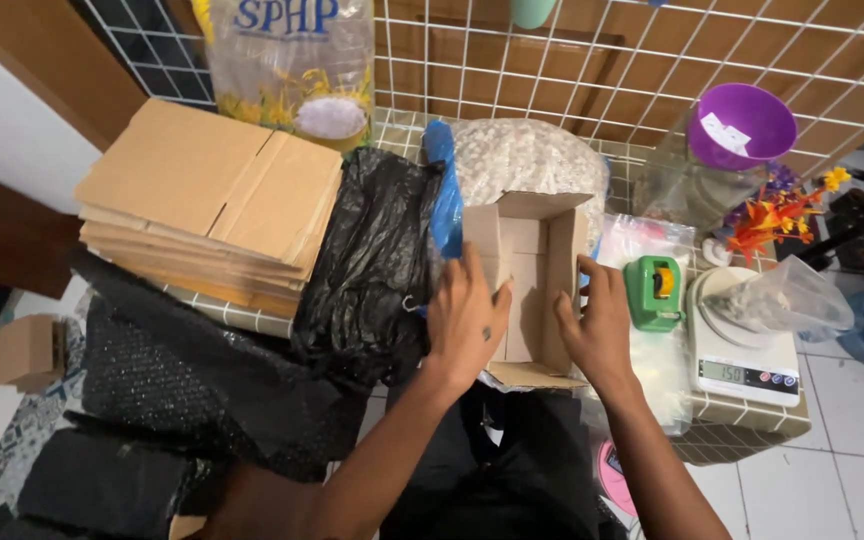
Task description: The person scoops aquarium gravel from a large bag into a small plastic bag, weighs it on a digital scale, places the small bag into a cardboard box, and wraps the box in a black plastic bag.
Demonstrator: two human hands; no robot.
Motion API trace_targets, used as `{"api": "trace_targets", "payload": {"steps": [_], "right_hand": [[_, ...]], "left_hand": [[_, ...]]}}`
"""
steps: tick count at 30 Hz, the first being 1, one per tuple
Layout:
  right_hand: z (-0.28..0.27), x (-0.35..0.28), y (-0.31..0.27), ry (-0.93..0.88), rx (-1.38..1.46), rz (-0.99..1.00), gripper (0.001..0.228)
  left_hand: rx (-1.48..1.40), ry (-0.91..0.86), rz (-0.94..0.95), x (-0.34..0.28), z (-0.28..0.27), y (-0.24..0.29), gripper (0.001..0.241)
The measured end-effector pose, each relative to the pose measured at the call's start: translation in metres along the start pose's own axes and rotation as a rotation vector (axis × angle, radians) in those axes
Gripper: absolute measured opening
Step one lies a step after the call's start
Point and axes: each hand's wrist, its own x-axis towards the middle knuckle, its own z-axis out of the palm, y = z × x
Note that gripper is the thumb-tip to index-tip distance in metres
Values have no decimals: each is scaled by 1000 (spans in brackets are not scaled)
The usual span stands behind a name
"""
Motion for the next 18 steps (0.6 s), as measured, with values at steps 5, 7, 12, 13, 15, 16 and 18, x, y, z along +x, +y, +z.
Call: {"api": "trace_targets", "payload": {"steps": [5,7,12,13,15,16,18], "right_hand": [[-1,3,-14,-27,56,61,58],[-2,4,-15,-51,148,132,60],[-11,9,-24,-66,279,270,59],[-13,8,-23,-78,311,313,58],[-12,9,-18,-90,289,316,61],[-12,10,-15,-101,266,316,65],[-11,14,-22,-113,176,265,70]], "left_hand": [[15,-113,-33,13,15,-2,58],[-112,-186,-75,17,21,-13,56],[-255,-220,-128,21,15,-35,48],[-300,-237,-173,20,7,-35,46],[-287,-247,-173,19,-3,-25,48],[-275,-255,-172,18,-9,-20,50],[-258,-252,-154,24,-4,-16,51]]}}
